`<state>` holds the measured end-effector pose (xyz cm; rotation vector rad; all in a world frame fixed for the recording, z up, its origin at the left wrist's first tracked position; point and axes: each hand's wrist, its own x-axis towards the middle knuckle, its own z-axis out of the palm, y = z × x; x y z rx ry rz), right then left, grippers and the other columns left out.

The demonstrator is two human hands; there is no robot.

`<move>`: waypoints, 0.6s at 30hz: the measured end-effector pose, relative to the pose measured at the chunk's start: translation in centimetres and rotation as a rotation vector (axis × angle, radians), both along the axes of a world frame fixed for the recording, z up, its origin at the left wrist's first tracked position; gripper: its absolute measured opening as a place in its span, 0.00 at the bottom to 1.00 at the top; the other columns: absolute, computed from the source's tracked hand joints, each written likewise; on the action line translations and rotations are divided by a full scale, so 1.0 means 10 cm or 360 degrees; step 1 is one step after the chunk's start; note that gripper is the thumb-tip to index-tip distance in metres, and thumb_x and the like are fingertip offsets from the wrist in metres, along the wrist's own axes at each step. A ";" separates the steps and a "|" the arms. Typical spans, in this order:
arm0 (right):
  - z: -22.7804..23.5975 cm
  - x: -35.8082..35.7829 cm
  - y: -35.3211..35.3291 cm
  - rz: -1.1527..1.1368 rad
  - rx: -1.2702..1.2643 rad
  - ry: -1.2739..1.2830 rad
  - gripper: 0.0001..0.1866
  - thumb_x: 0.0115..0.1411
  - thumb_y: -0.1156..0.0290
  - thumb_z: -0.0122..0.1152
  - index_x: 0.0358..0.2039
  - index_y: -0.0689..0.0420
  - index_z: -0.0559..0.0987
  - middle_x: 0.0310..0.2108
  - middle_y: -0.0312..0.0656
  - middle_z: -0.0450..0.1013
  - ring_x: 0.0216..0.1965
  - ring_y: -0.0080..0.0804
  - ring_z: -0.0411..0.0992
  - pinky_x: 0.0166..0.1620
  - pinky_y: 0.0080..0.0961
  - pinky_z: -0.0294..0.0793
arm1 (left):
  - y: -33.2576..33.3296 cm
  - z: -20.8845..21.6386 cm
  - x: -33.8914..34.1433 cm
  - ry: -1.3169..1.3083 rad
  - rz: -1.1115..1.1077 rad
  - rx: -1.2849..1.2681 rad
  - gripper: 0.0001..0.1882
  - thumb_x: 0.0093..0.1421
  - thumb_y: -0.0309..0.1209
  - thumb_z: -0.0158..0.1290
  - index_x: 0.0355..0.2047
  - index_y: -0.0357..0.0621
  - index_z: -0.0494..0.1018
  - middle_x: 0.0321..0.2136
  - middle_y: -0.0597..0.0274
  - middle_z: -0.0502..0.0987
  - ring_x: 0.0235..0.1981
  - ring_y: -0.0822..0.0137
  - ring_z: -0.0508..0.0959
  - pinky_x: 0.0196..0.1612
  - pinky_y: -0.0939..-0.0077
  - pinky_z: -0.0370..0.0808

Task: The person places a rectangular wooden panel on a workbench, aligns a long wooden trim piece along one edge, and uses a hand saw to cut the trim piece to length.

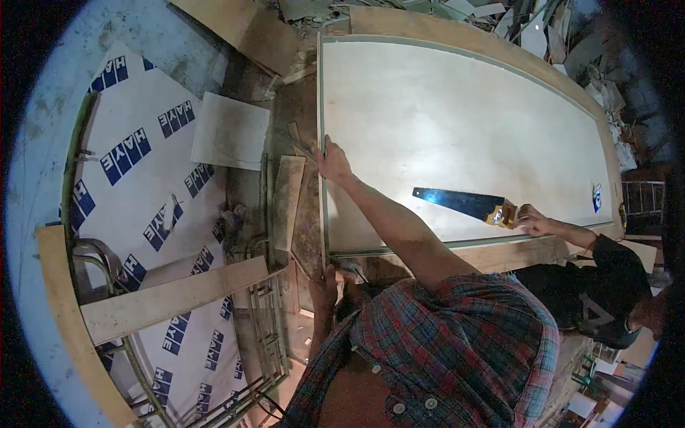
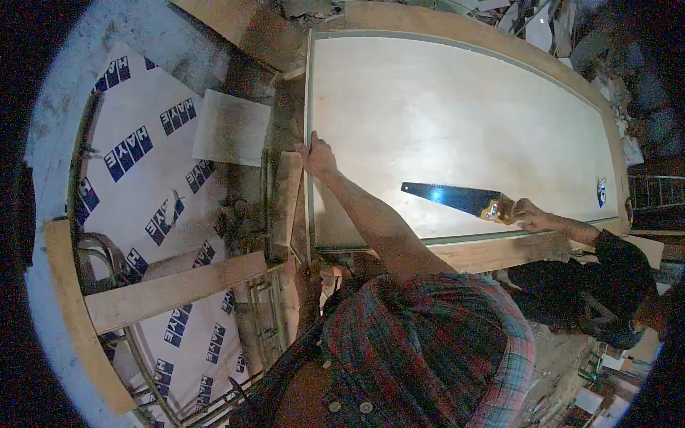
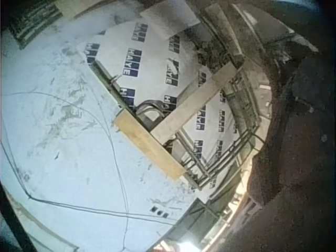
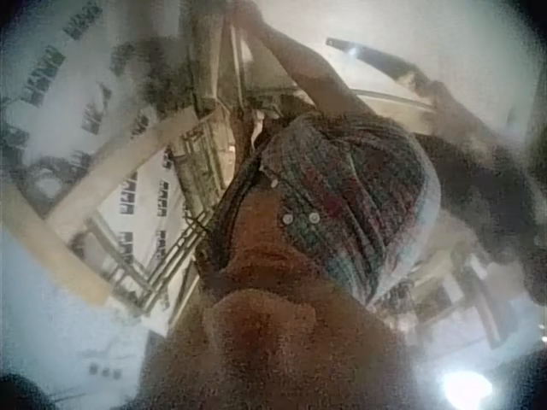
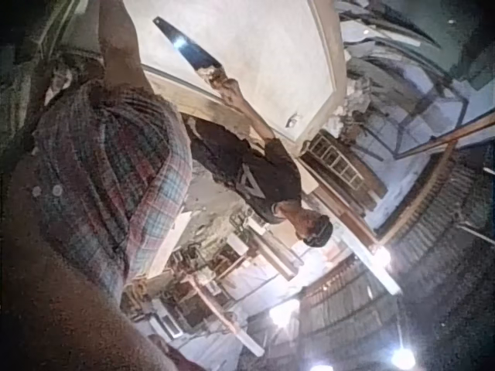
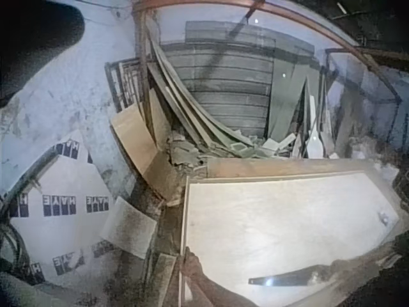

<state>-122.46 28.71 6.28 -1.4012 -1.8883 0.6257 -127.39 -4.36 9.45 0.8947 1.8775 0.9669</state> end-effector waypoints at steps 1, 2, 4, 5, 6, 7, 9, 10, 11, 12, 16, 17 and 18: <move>-0.01 0.00 0.00 0.0009 -0.0128 -0.0036 0.33 0.64 0.59 0.51 0.56 0.79 0.61 0.29 0.63 0.73 0.34 0.53 0.75 0.39 0.43 0.75 | -0.01 0.00 -0.03 -0.0035 -0.0052 -0.0036 0.15 0.65 0.34 0.52 0.46 0.36 0.75 0.22 0.60 0.75 0.19 0.72 0.73 0.22 0.71 0.67; -0.02 0.02 0.02 0.0010 -0.0253 -0.0069 0.32 0.64 0.59 0.51 0.55 0.79 0.62 0.30 0.63 0.73 0.35 0.53 0.75 0.39 0.43 0.75 | -0.03 -0.03 -0.06 -0.0068 -0.0113 -0.0070 0.16 0.65 0.34 0.52 0.48 0.36 0.74 0.23 0.60 0.75 0.19 0.72 0.73 0.22 0.72 0.68; -0.05 0.04 0.05 -0.0036 -0.0225 -0.0125 0.33 0.64 0.58 0.51 0.55 0.78 0.63 0.33 0.64 0.73 0.37 0.55 0.74 0.41 0.44 0.74 | -0.04 -0.12 -0.08 -0.0119 -0.0101 -0.0084 0.18 0.65 0.34 0.52 0.50 0.35 0.73 0.23 0.60 0.75 0.19 0.72 0.73 0.22 0.71 0.68; -0.03 0.02 0.03 -0.0060 -0.0202 -0.0202 0.33 0.64 0.57 0.51 0.55 0.78 0.63 0.35 0.64 0.73 0.39 0.57 0.73 0.43 0.45 0.74 | -0.04 -0.13 -0.09 -0.0187 -0.0066 -0.0103 0.20 0.64 0.35 0.52 0.52 0.35 0.72 0.22 0.60 0.75 0.19 0.71 0.73 0.22 0.71 0.68; 0.00 0.02 0.02 -0.0062 -0.0211 -0.0189 0.33 0.64 0.57 0.51 0.55 0.78 0.63 0.35 0.64 0.73 0.39 0.57 0.73 0.43 0.45 0.74 | -0.05 -0.14 -0.09 -0.0174 -0.0068 -0.0112 0.20 0.64 0.35 0.52 0.52 0.35 0.72 0.22 0.60 0.75 0.19 0.71 0.73 0.22 0.71 0.68; 0.03 0.03 0.01 -0.0068 -0.0259 -0.0183 0.33 0.64 0.56 0.51 0.55 0.77 0.63 0.38 0.65 0.72 0.41 0.59 0.72 0.44 0.46 0.74 | -0.06 -0.14 -0.08 -0.0084 -0.0081 -0.0135 0.18 0.66 0.38 0.50 0.47 0.36 0.73 0.24 0.57 0.75 0.21 0.68 0.74 0.24 0.70 0.69; 0.12 0.03 -0.03 -0.0076 -0.0314 -0.0167 0.33 0.63 0.56 0.50 0.56 0.76 0.63 0.40 0.65 0.71 0.42 0.62 0.71 0.45 0.48 0.73 | -0.03 -0.09 -0.04 0.0016 -0.0098 -0.0166 0.18 0.67 0.41 0.47 0.42 0.36 0.73 0.26 0.54 0.75 0.23 0.66 0.74 0.26 0.68 0.70; 0.17 0.02 -0.05 -0.0080 -0.0327 -0.0131 0.33 0.63 0.55 0.50 0.56 0.75 0.63 0.40 0.66 0.71 0.43 0.63 0.71 0.46 0.48 0.73 | -0.03 -0.06 -0.01 -0.0033 -0.0009 -0.0082 0.18 0.66 0.40 0.48 0.46 0.36 0.73 0.27 0.53 0.76 0.24 0.66 0.74 0.27 0.68 0.70; 0.16 0.05 -0.04 -0.0103 -0.0335 -0.0096 0.33 0.63 0.55 0.50 0.55 0.73 0.64 0.41 0.66 0.70 0.43 0.64 0.70 0.46 0.49 0.73 | 0.03 0.01 0.02 -0.0085 0.0061 0.0008 0.20 0.66 0.39 0.48 0.50 0.36 0.72 0.28 0.52 0.76 0.24 0.67 0.74 0.27 0.68 0.71; 0.16 0.08 -0.02 -0.0122 -0.0338 -0.0089 0.33 0.63 0.55 0.50 0.55 0.73 0.64 0.41 0.66 0.70 0.43 0.64 0.70 0.46 0.49 0.73 | 0.07 0.09 0.03 -0.0080 0.0042 0.0005 0.20 0.66 0.39 0.48 0.50 0.36 0.72 0.28 0.52 0.76 0.24 0.67 0.74 0.27 0.68 0.71; 0.26 0.07 -0.06 -0.0094 -0.0362 -0.0058 0.32 0.63 0.55 0.51 0.56 0.70 0.65 0.42 0.66 0.70 0.45 0.65 0.70 0.47 0.52 0.72 | 0.05 0.08 0.00 -0.0065 -0.0004 -0.0310 0.22 0.66 0.38 0.48 0.56 0.38 0.70 0.28 0.54 0.76 0.24 0.68 0.74 0.28 0.69 0.71; 0.30 0.06 -0.07 -0.0066 -0.0425 -0.0050 0.32 0.63 0.55 0.51 0.56 0.70 0.65 0.43 0.66 0.70 0.45 0.65 0.70 0.48 0.53 0.72 | 0.03 0.05 -0.02 -0.0085 0.0020 -0.0345 0.22 0.66 0.39 0.48 0.55 0.39 0.70 0.28 0.55 0.76 0.24 0.69 0.73 0.27 0.69 0.71; 0.31 0.07 -0.07 -0.0073 -0.0428 -0.0050 0.32 0.63 0.55 0.51 0.56 0.70 0.65 0.43 0.66 0.70 0.45 0.65 0.70 0.48 0.53 0.72 | 0.03 0.05 -0.01 -0.0084 0.0013 -0.0348 0.22 0.66 0.39 0.48 0.55 0.39 0.70 0.28 0.55 0.76 0.24 0.69 0.73 0.27 0.69 0.71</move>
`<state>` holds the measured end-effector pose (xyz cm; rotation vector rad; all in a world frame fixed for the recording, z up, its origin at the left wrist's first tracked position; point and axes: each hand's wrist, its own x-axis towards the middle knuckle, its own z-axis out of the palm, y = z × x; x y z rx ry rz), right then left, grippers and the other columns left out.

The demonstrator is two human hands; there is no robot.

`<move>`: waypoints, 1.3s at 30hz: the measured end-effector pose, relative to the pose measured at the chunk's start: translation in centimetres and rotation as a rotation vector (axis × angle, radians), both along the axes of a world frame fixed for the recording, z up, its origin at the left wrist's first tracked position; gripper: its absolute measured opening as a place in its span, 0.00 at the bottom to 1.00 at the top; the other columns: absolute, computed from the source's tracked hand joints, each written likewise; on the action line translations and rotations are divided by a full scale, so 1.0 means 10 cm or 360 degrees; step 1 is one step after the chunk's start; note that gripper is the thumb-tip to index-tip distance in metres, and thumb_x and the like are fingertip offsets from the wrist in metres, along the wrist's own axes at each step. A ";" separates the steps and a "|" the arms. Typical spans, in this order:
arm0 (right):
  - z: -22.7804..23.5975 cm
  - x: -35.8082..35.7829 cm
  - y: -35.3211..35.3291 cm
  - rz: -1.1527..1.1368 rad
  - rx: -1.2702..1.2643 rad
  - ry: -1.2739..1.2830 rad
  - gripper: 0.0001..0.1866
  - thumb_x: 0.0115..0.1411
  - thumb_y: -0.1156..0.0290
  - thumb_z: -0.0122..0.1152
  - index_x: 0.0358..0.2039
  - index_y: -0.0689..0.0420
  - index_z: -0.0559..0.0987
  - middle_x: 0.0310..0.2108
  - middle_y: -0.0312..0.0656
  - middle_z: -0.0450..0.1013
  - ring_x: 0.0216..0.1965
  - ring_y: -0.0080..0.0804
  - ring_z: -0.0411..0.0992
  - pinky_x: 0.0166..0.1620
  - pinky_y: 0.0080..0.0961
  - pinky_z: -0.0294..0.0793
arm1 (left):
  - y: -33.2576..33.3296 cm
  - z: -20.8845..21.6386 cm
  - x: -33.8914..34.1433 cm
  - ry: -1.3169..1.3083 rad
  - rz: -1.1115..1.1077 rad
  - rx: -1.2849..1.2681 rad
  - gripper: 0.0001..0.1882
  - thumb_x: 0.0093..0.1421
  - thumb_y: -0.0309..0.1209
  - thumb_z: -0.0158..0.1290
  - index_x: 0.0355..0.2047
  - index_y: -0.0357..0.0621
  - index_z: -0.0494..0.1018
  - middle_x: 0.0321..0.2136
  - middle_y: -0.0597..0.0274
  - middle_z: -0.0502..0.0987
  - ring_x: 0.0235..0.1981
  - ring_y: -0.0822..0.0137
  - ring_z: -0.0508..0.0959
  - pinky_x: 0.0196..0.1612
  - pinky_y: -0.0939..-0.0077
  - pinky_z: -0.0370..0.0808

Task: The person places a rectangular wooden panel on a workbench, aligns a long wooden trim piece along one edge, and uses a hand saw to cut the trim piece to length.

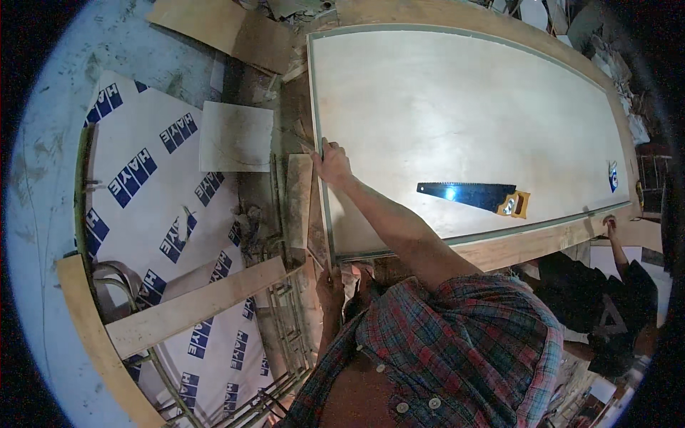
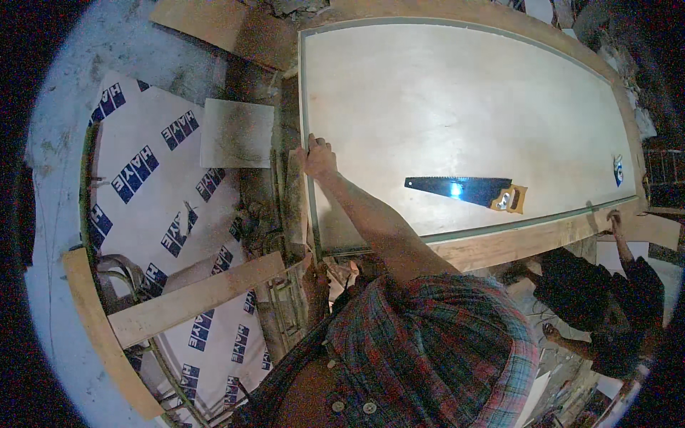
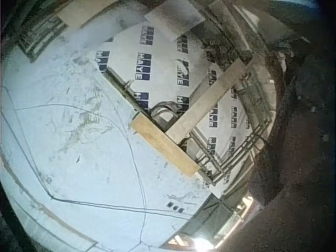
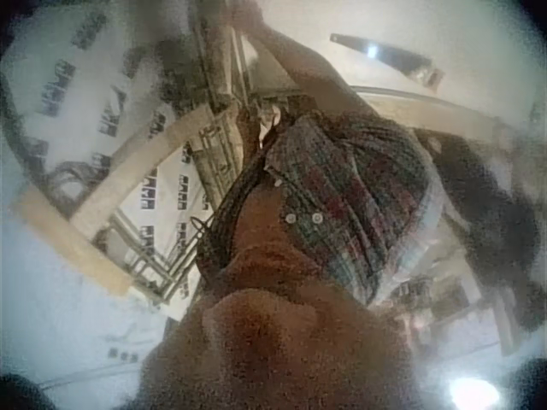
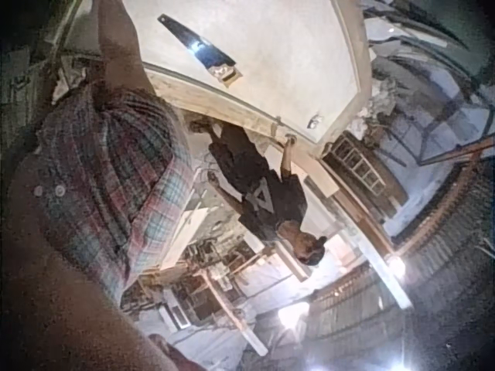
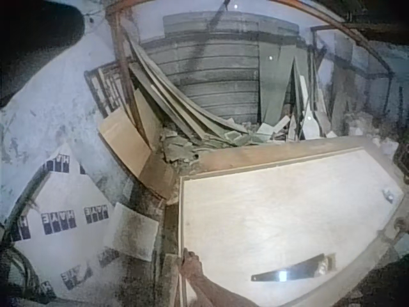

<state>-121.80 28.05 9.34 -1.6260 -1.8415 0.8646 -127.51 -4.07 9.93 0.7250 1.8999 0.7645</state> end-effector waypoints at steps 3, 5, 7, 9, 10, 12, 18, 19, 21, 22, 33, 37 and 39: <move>0.00 -0.01 0.01 0.0007 0.0026 -0.0028 0.32 0.63 0.54 0.51 0.57 0.69 0.64 0.44 0.65 0.70 0.46 0.65 0.69 0.49 0.53 0.71 | -0.01 -0.02 -0.01 -0.0043 0.0065 0.0132 0.22 0.67 0.41 0.48 0.53 0.38 0.72 0.28 0.57 0.75 0.22 0.71 0.72 0.26 0.70 0.70; -0.01 -0.01 -0.01 -0.0031 0.0036 0.0035 0.32 0.64 0.53 0.50 0.57 0.68 0.65 0.44 0.64 0.69 0.46 0.64 0.69 0.49 0.53 0.71 | -0.01 0.00 -0.02 -0.0003 -0.0015 0.0086 0.22 0.67 0.43 0.49 0.50 0.37 0.72 0.26 0.60 0.74 0.22 0.72 0.71 0.25 0.71 0.69; -0.03 0.00 0.01 -0.0022 0.0024 0.0029 0.32 0.64 0.53 0.49 0.57 0.67 0.64 0.45 0.63 0.69 0.47 0.64 0.69 0.49 0.53 0.70 | 0.02 0.05 0.01 -0.0037 0.0025 0.0118 0.22 0.67 0.43 0.49 0.49 0.36 0.72 0.25 0.61 0.73 0.22 0.72 0.71 0.25 0.71 0.68; -0.03 -0.01 0.01 -0.0006 0.0010 0.0024 0.32 0.64 0.52 0.49 0.58 0.66 0.64 0.45 0.63 0.69 0.48 0.63 0.68 0.49 0.53 0.70 | 0.02 0.08 0.03 -0.0069 0.0071 0.0146 0.21 0.67 0.43 0.49 0.49 0.36 0.72 0.24 0.62 0.72 0.22 0.72 0.71 0.25 0.71 0.68; -0.03 -0.01 0.01 -0.0007 -0.0008 0.0007 0.32 0.64 0.52 0.49 0.58 0.66 0.64 0.46 0.63 0.69 0.49 0.63 0.68 0.50 0.53 0.70 | 0.03 0.10 0.04 -0.0051 0.0056 0.0166 0.21 0.67 0.43 0.48 0.49 0.37 0.72 0.23 0.61 0.72 0.22 0.72 0.71 0.25 0.71 0.68; 0.00 -0.02 0.00 0.0006 -0.0031 -0.0011 0.32 0.64 0.52 0.50 0.59 0.65 0.64 0.47 0.63 0.69 0.49 0.62 0.68 0.50 0.53 0.70 | 0.01 0.08 0.04 -0.0033 0.0054 0.0182 0.21 0.67 0.43 0.48 0.49 0.37 0.72 0.23 0.61 0.72 0.22 0.72 0.71 0.25 0.70 0.68; -0.03 0.03 0.01 0.0061 -0.0159 -0.0096 0.36 0.64 0.49 0.47 0.62 0.65 0.60 0.49 0.64 0.67 0.51 0.63 0.67 0.52 0.51 0.70 | 0.01 0.01 0.05 -0.0009 0.0100 0.0135 0.20 0.66 0.42 0.49 0.46 0.36 0.73 0.21 0.60 0.71 0.21 0.70 0.71 0.24 0.70 0.68; -0.08 0.05 0.04 0.0053 -0.0100 -0.0094 0.38 0.64 0.47 0.47 0.62 0.66 0.60 0.50 0.64 0.67 0.52 0.62 0.67 0.53 0.50 0.69 | 0.03 -0.03 0.03 0.0081 -0.0005 0.0222 0.20 0.66 0.42 0.50 0.47 0.36 0.73 0.22 0.59 0.73 0.20 0.71 0.72 0.23 0.70 0.68; -0.09 -0.04 0.07 0.0082 0.0031 -0.0107 0.37 0.63 0.46 0.48 0.58 0.67 0.63 0.47 0.62 0.69 0.49 0.60 0.69 0.49 0.51 0.71 | -0.17 -0.29 -0.09 0.0299 -0.0143 0.0169 0.18 0.66 0.41 0.50 0.36 0.35 0.72 0.19 0.58 0.70 0.19 0.71 0.69 0.23 0.70 0.66; -0.13 0.01 0.12 0.0060 0.0104 -0.0156 0.34 0.62 0.46 0.50 0.54 0.66 0.67 0.44 0.60 0.71 0.45 0.58 0.71 0.45 0.53 0.73 | -0.13 -0.29 -0.09 0.0217 -0.0128 0.0260 0.18 0.66 0.42 0.50 0.35 0.35 0.72 0.19 0.59 0.69 0.18 0.71 0.68 0.23 0.71 0.65; 0.34 1.87 -0.28 -0.0023 -0.0224 0.0491 0.26 0.63 0.63 0.58 0.59 0.60 0.70 0.50 0.52 0.73 0.47 0.34 0.75 0.48 0.30 0.76 | -0.05 -0.12 -0.09 -0.0011 0.0006 -0.0012 0.23 0.65 0.44 0.50 0.48 0.35 0.73 0.20 0.63 0.72 0.20 0.74 0.71 0.22 0.74 0.67; 0.46 3.12 -0.61 -0.0295 0.0143 0.0006 0.22 0.64 0.67 0.57 0.57 0.57 0.72 0.52 0.51 0.72 0.49 0.36 0.74 0.48 0.31 0.76 | 0.00 0.03 -0.08 -0.0042 0.0004 0.0074 0.27 0.65 0.46 0.50 0.56 0.38 0.70 0.19 0.63 0.72 0.19 0.73 0.72 0.22 0.72 0.70; 0.53 3.71 -0.85 -0.0433 0.0274 -0.0335 0.22 0.62 0.64 0.59 0.56 0.58 0.73 0.50 0.53 0.72 0.46 0.40 0.75 0.46 0.33 0.77 | 0.03 0.05 -0.05 -0.0051 0.0019 0.0014 0.27 0.65 0.47 0.50 0.55 0.38 0.70 0.19 0.63 0.72 0.19 0.73 0.72 0.22 0.72 0.70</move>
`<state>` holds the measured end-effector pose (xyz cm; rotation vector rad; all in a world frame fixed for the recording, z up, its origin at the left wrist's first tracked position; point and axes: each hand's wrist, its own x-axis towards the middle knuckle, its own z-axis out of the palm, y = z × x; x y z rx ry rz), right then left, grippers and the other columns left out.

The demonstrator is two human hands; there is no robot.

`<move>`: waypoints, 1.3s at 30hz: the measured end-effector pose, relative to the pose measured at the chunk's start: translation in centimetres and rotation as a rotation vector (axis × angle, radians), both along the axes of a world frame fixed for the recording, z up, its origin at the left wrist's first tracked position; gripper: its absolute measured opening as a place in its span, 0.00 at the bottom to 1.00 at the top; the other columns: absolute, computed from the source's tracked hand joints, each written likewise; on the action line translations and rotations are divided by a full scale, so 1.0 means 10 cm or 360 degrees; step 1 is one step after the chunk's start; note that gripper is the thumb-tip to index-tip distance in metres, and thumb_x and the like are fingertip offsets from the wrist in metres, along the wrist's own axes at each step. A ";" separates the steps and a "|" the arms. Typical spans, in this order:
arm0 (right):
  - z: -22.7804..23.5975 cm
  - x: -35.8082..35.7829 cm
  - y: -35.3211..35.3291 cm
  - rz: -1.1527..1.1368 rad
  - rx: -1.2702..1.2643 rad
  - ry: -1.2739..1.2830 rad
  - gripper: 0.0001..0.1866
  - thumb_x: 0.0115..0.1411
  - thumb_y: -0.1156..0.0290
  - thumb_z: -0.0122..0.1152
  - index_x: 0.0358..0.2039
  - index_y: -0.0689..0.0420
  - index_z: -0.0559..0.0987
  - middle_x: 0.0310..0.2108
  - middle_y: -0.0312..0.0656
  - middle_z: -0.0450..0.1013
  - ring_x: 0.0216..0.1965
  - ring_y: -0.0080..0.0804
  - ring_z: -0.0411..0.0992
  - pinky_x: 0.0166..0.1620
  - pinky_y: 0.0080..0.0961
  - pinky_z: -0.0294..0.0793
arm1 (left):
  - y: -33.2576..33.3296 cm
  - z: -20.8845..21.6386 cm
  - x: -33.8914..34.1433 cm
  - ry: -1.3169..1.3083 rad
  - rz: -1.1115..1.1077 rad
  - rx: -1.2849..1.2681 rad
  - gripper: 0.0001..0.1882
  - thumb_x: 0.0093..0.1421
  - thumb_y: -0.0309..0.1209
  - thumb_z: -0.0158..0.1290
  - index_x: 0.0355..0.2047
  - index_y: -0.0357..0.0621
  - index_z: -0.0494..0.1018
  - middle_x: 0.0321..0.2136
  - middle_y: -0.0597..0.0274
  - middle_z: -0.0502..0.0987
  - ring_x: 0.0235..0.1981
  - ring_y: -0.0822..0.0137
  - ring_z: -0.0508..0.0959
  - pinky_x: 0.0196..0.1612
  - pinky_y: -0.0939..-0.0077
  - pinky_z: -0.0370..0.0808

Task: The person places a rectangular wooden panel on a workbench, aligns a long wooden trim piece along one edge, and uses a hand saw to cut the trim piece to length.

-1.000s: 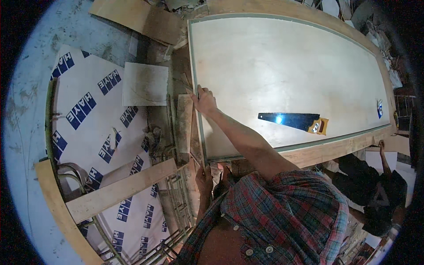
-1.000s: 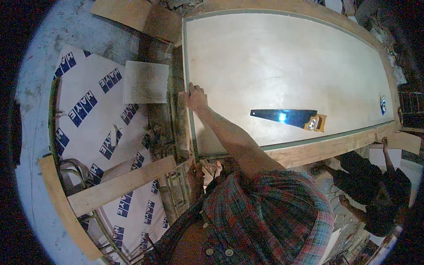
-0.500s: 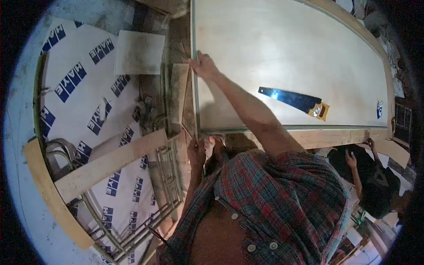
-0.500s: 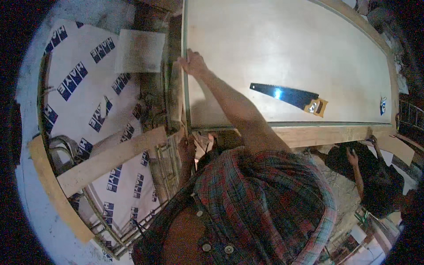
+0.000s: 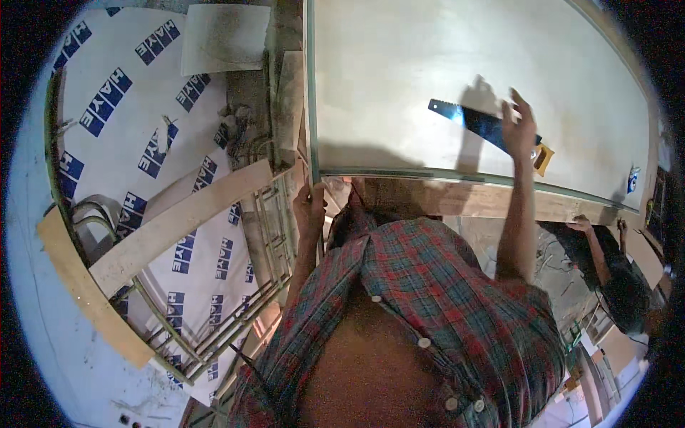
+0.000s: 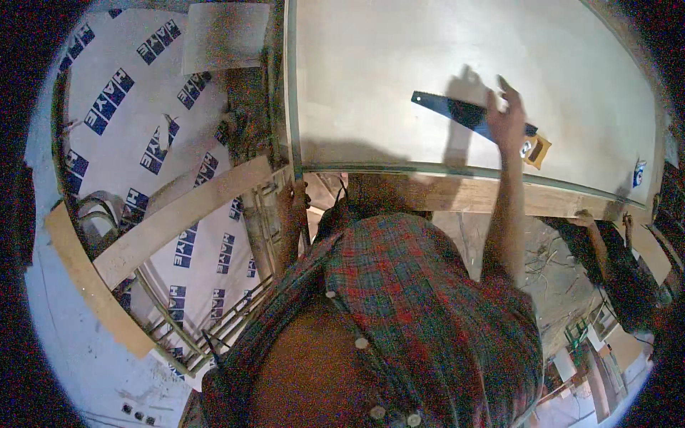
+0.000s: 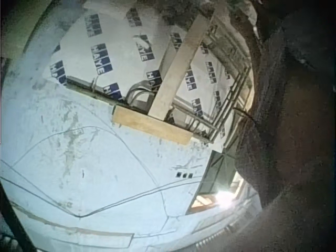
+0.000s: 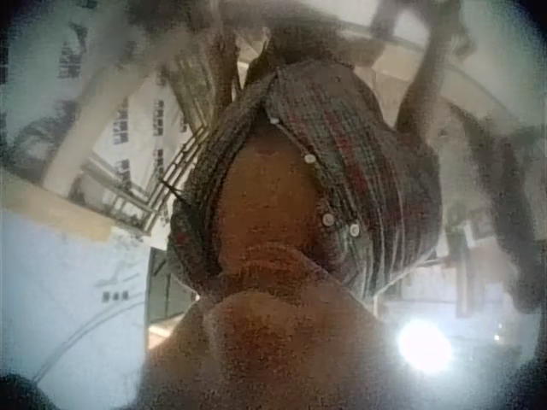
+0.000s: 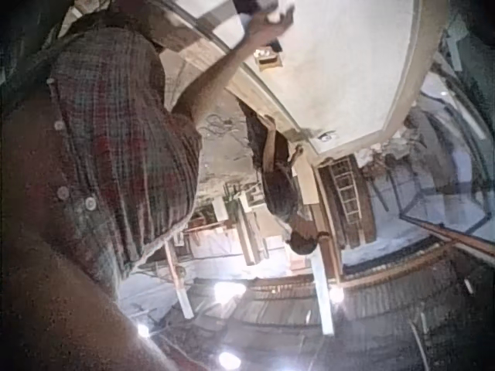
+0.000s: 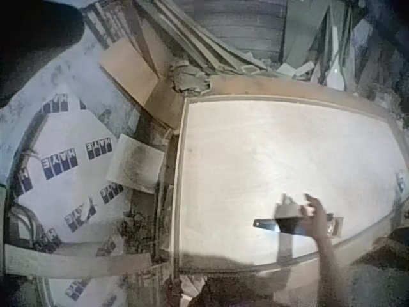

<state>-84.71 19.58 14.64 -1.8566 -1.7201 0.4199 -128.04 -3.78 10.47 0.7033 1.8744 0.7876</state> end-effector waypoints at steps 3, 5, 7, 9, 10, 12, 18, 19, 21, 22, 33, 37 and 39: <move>0.00 0.69 -0.29 -0.0110 -0.0079 -0.0332 0.25 0.59 0.59 0.62 0.54 0.60 0.74 0.47 0.57 0.73 0.45 0.48 0.74 0.46 0.39 0.76 | -0.06 0.04 -0.01 0.0085 0.0036 -0.0062 0.26 0.64 0.49 0.51 0.47 0.37 0.74 0.18 0.63 0.72 0.19 0.74 0.73 0.22 0.74 0.71; -0.08 1.16 -0.53 -0.0087 0.0030 -0.0575 0.29 0.57 0.58 0.65 0.54 0.62 0.73 0.46 0.60 0.72 0.46 0.53 0.73 0.48 0.42 0.74 | -0.02 0.10 0.02 0.0064 0.0057 -0.0001 0.24 0.64 0.50 0.51 0.40 0.37 0.75 0.18 0.63 0.72 0.20 0.74 0.74 0.23 0.75 0.71; -0.20 1.43 -0.77 -0.0246 0.0035 -0.0618 0.32 0.55 0.56 0.66 0.55 0.64 0.71 0.47 0.62 0.71 0.48 0.57 0.71 0.50 0.45 0.72 | -0.04 0.12 -0.02 0.0115 0.0039 -0.0075 0.23 0.64 0.48 0.51 0.39 0.37 0.75 0.18 0.64 0.73 0.21 0.74 0.74 0.23 0.76 0.72; -0.31 1.73 -1.03 -0.0246 -0.0149 -0.0842 0.38 0.56 0.53 0.65 0.60 0.64 0.66 0.52 0.65 0.68 0.51 0.58 0.70 0.51 0.45 0.72 | 0.07 0.30 0.05 0.0156 0.0012 -0.0142 0.21 0.65 0.47 0.51 0.37 0.37 0.76 0.18 0.64 0.73 0.22 0.74 0.75 0.24 0.76 0.72; -0.38 1.83 -1.15 -0.0309 -0.0303 -0.0819 0.39 0.56 0.51 0.64 0.60 0.64 0.65 0.53 0.65 0.67 0.52 0.58 0.69 0.52 0.46 0.72 | 0.19 0.50 0.14 0.0272 -0.0086 -0.0199 0.21 0.65 0.47 0.51 0.36 0.38 0.76 0.19 0.64 0.73 0.21 0.74 0.75 0.24 0.76 0.72; -0.54 1.94 -1.23 -0.0371 -0.0504 -0.0721 0.39 0.58 0.52 0.62 0.62 0.64 0.63 0.54 0.64 0.67 0.53 0.55 0.70 0.50 0.44 0.73 | 0.27 0.65 0.21 0.0399 -0.0168 -0.0247 0.20 0.65 0.46 0.51 0.35 0.38 0.76 0.19 0.64 0.73 0.21 0.74 0.74 0.24 0.76 0.72; -0.59 1.77 -1.11 -0.0476 -0.0691 0.0041 0.34 0.60 0.57 0.61 0.60 0.63 0.64 0.46 0.55 0.73 0.44 0.41 0.75 0.43 0.33 0.76 | 0.03 0.22 0.02 0.0103 0.0054 -0.0129 0.23 0.64 0.49 0.50 0.34 0.37 0.76 0.18 0.64 0.73 0.21 0.75 0.74 0.23 0.76 0.71; -0.64 1.84 -1.08 -0.0534 -0.0732 0.0049 0.35 0.59 0.55 0.62 0.60 0.63 0.65 0.45 0.53 0.74 0.43 0.40 0.75 0.43 0.33 0.75 | 0.02 0.19 0.03 0.0112 0.0053 -0.0108 0.23 0.64 0.49 0.50 0.34 0.37 0.76 0.18 0.64 0.72 0.20 0.75 0.73 0.23 0.77 0.70; -0.70 1.84 -0.93 -0.0508 -0.0776 -0.0035 0.36 0.58 0.54 0.63 0.59 0.64 0.65 0.43 0.53 0.74 0.42 0.39 0.75 0.42 0.32 0.75 | -0.04 0.14 -0.01 0.0122 0.0082 -0.0078 0.23 0.64 0.49 0.50 0.34 0.37 0.75 0.17 0.64 0.72 0.20 0.75 0.72 0.22 0.77 0.68; -0.70 1.83 -0.85 -0.0487 -0.0827 -0.0116 0.38 0.57 0.52 0.65 0.59 0.65 0.65 0.42 0.52 0.75 0.41 0.38 0.75 0.42 0.32 0.75 | -0.08 0.12 -0.03 0.0145 0.0079 -0.0107 0.23 0.65 0.48 0.50 0.36 0.36 0.75 0.17 0.63 0.72 0.19 0.74 0.72 0.22 0.76 0.67; -0.67 2.25 -0.98 -0.0275 -0.0637 0.1090 0.16 0.61 0.55 0.60 0.28 0.53 0.70 0.20 0.30 0.65 0.19 0.21 0.62 0.21 0.23 0.60 | 0.18 0.24 0.15 0.0186 -0.0167 0.0049 0.20 0.63 0.37 0.48 0.50 0.36 0.70 0.34 0.37 0.77 0.37 0.40 0.78 0.38 0.54 0.73; -0.17 1.89 -0.99 0.0009 -0.0961 0.1541 0.20 0.65 0.53 0.51 0.41 0.59 0.73 0.35 0.38 0.73 0.33 0.26 0.72 0.34 0.25 0.76 | 0.02 -0.15 0.20 0.0506 -0.0029 0.0292 0.25 0.62 0.36 0.49 0.56 0.36 0.64 0.33 0.38 0.77 0.34 0.39 0.77 0.37 0.50 0.73; 0.02 1.78 -1.05 -0.0201 -0.0743 0.1289 0.14 0.66 0.61 0.51 0.39 0.60 0.74 0.34 0.38 0.73 0.33 0.24 0.71 0.34 0.25 0.75 | 0.08 -0.05 0.26 0.0536 -0.0043 0.0271 0.27 0.62 0.35 0.49 0.59 0.38 0.61 0.33 0.39 0.77 0.33 0.39 0.77 0.37 0.50 0.72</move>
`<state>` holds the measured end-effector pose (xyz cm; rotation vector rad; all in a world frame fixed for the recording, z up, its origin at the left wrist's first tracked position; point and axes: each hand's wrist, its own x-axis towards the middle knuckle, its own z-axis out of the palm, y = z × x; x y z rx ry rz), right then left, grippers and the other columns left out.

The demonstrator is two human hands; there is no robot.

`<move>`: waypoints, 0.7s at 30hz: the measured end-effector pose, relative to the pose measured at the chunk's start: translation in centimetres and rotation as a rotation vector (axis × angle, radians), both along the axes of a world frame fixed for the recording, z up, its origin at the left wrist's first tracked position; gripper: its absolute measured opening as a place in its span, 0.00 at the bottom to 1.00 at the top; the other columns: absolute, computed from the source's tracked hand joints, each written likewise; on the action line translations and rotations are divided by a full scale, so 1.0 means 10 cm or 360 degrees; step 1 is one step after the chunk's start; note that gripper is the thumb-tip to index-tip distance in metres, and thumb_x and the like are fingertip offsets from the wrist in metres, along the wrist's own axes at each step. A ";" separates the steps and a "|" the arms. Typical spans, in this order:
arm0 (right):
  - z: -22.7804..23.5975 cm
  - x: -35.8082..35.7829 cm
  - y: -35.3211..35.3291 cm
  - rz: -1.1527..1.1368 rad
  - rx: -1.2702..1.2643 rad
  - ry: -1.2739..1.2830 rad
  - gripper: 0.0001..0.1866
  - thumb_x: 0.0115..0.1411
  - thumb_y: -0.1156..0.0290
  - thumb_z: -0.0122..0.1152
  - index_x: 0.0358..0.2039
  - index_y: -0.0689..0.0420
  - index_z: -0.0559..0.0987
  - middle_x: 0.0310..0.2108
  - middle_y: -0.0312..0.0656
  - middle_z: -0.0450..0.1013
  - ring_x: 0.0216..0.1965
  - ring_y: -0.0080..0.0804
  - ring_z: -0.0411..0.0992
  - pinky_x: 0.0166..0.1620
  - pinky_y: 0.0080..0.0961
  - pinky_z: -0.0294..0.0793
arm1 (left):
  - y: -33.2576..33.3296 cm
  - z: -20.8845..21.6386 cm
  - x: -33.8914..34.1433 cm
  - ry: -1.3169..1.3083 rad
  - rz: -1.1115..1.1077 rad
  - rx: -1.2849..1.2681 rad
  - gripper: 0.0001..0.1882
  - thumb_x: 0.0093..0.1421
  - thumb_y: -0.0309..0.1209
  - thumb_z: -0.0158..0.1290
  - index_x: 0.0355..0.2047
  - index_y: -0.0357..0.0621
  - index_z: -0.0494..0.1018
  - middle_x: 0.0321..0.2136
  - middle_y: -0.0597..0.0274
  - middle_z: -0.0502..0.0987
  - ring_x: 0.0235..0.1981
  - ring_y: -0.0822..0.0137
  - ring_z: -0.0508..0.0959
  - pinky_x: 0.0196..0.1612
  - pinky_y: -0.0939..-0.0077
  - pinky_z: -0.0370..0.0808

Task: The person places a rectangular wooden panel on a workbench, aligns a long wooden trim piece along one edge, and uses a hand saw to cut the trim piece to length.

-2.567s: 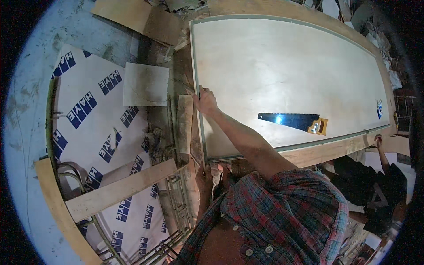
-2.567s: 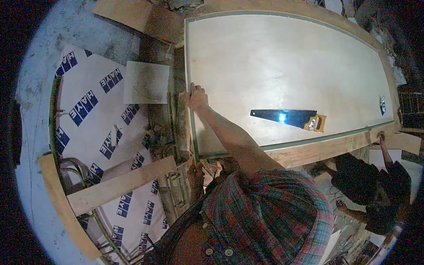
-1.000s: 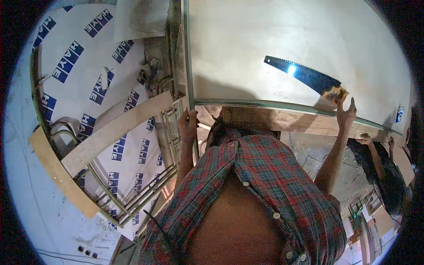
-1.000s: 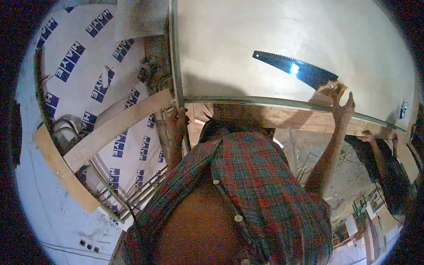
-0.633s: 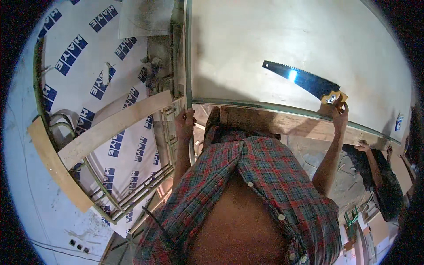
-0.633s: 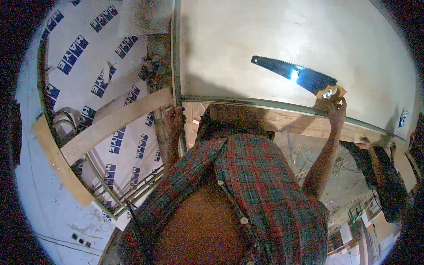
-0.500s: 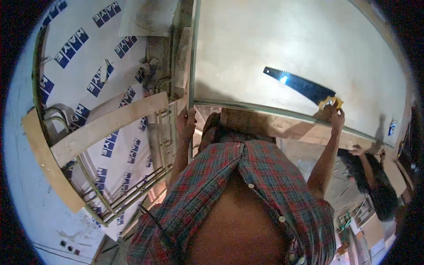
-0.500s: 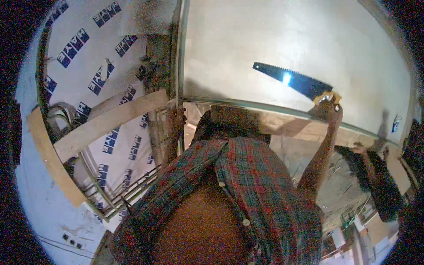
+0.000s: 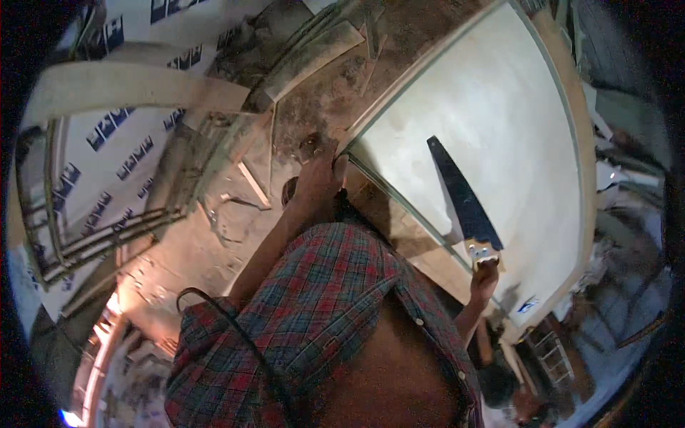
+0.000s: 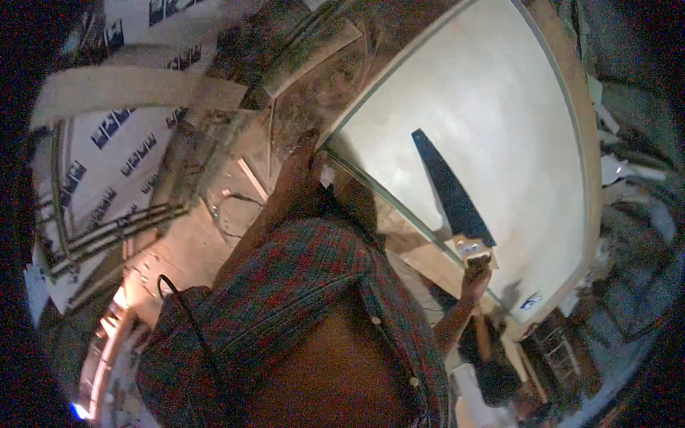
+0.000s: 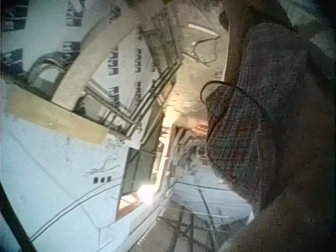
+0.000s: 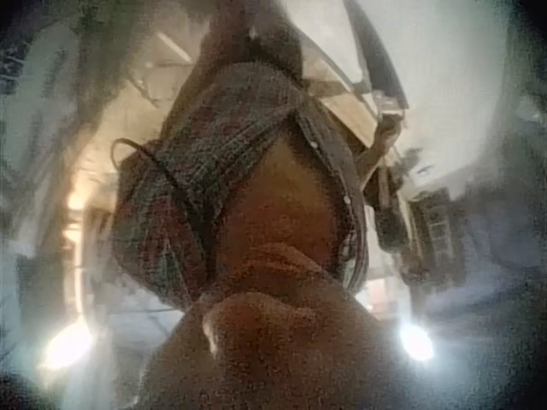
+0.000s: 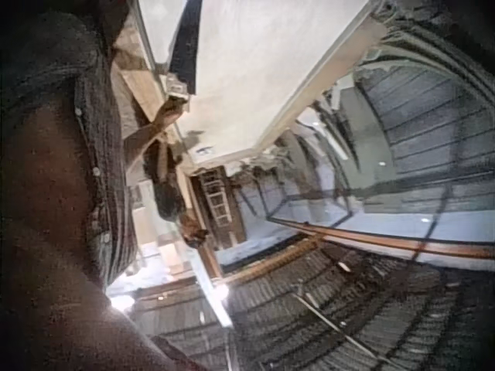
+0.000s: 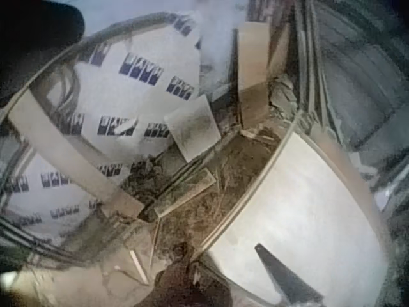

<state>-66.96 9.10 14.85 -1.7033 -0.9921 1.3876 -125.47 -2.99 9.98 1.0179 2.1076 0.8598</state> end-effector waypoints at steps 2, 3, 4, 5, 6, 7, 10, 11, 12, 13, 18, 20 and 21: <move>0.25 -0.34 0.04 0.0228 0.0214 -0.0464 0.10 0.64 0.65 0.53 0.38 0.59 0.74 0.31 0.36 0.72 0.32 0.23 0.70 0.33 0.24 0.73 | 0.01 0.06 -0.06 0.0077 -0.0001 -0.0023 0.29 0.61 0.35 0.50 0.62 0.39 0.58 0.34 0.39 0.77 0.33 0.39 0.76 0.38 0.49 0.72; 0.57 -0.87 0.10 -0.0168 -0.0105 0.0203 0.07 0.63 0.69 0.53 0.37 0.58 0.74 0.28 0.35 0.71 0.31 0.22 0.69 0.35 0.22 0.71 | -0.06 0.06 -0.08 0.0038 -0.0001 -0.0044 0.30 0.62 0.34 0.50 0.63 0.40 0.56 0.33 0.40 0.77 0.32 0.40 0.76 0.37 0.50 0.73; 0.64 -0.83 0.14 -0.0188 -0.0066 0.0178 0.07 0.63 0.69 0.53 0.37 0.58 0.74 0.28 0.35 0.71 0.31 0.22 0.69 0.35 0.22 0.71 | -0.06 0.10 -0.07 -0.0019 -0.0044 -0.0042 0.31 0.62 0.34 0.49 0.64 0.40 0.54 0.33 0.41 0.77 0.32 0.40 0.76 0.37 0.50 0.73; 0.69 -0.73 0.18 0.0116 -0.0018 -0.0120 0.07 0.63 0.69 0.53 0.37 0.58 0.74 0.27 0.34 0.71 0.31 0.21 0.69 0.36 0.21 0.71 | -0.10 0.11 -0.04 -0.0040 -0.0071 -0.0001 0.31 0.62 0.34 0.49 0.64 0.40 0.54 0.33 0.41 0.77 0.32 0.40 0.76 0.37 0.50 0.73; 0.74 -0.63 0.14 0.0373 0.0045 -0.0434 0.07 0.63 0.69 0.52 0.37 0.58 0.75 0.27 0.34 0.70 0.30 0.20 0.68 0.37 0.21 0.70 | -0.10 0.05 0.00 -0.0020 -0.0064 0.0068 0.30 0.63 0.34 0.49 0.64 0.40 0.55 0.30 0.42 0.77 0.31 0.41 0.76 0.37 0.51 0.73; 0.65 -0.67 0.24 -0.0186 -0.0131 0.0032 0.09 0.64 0.63 0.56 0.34 0.56 0.78 0.21 0.34 0.73 0.21 0.24 0.72 0.24 0.21 0.72 | -0.10 0.01 0.00 0.0021 -0.0034 0.0136 0.29 0.63 0.34 0.48 0.63 0.39 0.56 0.28 0.43 0.77 0.30 0.41 0.77 0.36 0.51 0.73; 0.25 -0.61 0.19 -0.0262 -0.0143 -0.0044 0.15 0.61 0.61 0.60 0.42 0.58 0.77 0.31 0.37 0.75 0.27 0.25 0.73 0.27 0.22 0.72 | -0.05 0.06 -0.03 -0.0666 0.0146 0.0021 0.28 0.64 0.36 0.47 0.62 0.41 0.59 0.29 0.42 0.77 0.31 0.40 0.77 0.36 0.51 0.73; 0.10 -0.47 0.13 -0.0001 0.0013 -0.0328 0.16 0.60 0.61 0.60 0.43 0.59 0.76 0.33 0.39 0.75 0.28 0.26 0.73 0.29 0.24 0.74 | 0.01 0.18 -0.05 -0.0552 0.0047 0.0065 0.27 0.64 0.37 0.47 0.62 0.42 0.60 0.31 0.41 0.77 0.32 0.39 0.77 0.36 0.51 0.74; 0.05 -0.70 0.15 0.0313 0.0129 -0.0587 0.17 0.60 0.62 0.61 0.44 0.59 0.75 0.36 0.40 0.75 0.29 0.27 0.73 0.30 0.26 0.76 | -0.06 0.11 -0.06 -0.0514 0.0046 0.0086 0.27 0.64 0.37 0.47 0.62 0.42 0.60 0.31 0.41 0.77 0.32 0.39 0.77 0.36 0.51 0.74; 0.04 -0.93 0.08 -0.0182 -0.0203 -0.0204 0.19 0.58 0.62 0.63 0.44 0.62 0.74 0.34 0.41 0.74 0.29 0.29 0.74 0.31 0.29 0.77 | -0.13 -0.06 -0.03 -0.0481 0.0064 0.0112 0.27 0.64 0.37 0.46 0.62 0.41 0.60 0.31 0.40 0.77 0.33 0.38 0.77 0.35 0.51 0.73; -0.55 -0.85 -0.39 -0.0299 0.0162 -0.0453 0.17 0.54 0.63 0.65 0.38 0.59 0.74 0.29 0.39 0.72 0.26 0.27 0.72 0.25 0.25 0.72 | -0.09 -0.09 -0.07 -0.0464 0.0059 -0.0005 0.28 0.65 0.39 0.46 0.62 0.39 0.60 0.34 0.35 0.76 0.35 0.36 0.77 0.36 0.49 0.73; -0.54 -1.00 -0.35 -0.0551 -0.0256 -0.0421 0.19 0.54 0.63 0.63 0.41 0.63 0.73 0.29 0.40 0.71 0.28 0.31 0.72 0.28 0.27 0.72 | -0.21 -0.30 -0.11 -0.0217 -0.0018 0.0110 0.31 0.64 0.39 0.48 0.64 0.41 0.57 0.36 0.31 0.75 0.37 0.36 0.76 0.38 0.49 0.74; -0.59 -0.88 -0.35 -0.0453 -0.0237 -0.0400 0.29 0.58 0.61 0.62 0.55 0.66 0.69 0.41 0.47 0.74 0.39 0.34 0.74 0.37 0.29 0.74 | -0.25 -0.29 -0.11 -0.0209 -0.0018 0.0125 0.31 0.64 0.39 0.48 0.64 0.41 0.57 0.36 0.31 0.75 0.37 0.36 0.76 0.38 0.49 0.74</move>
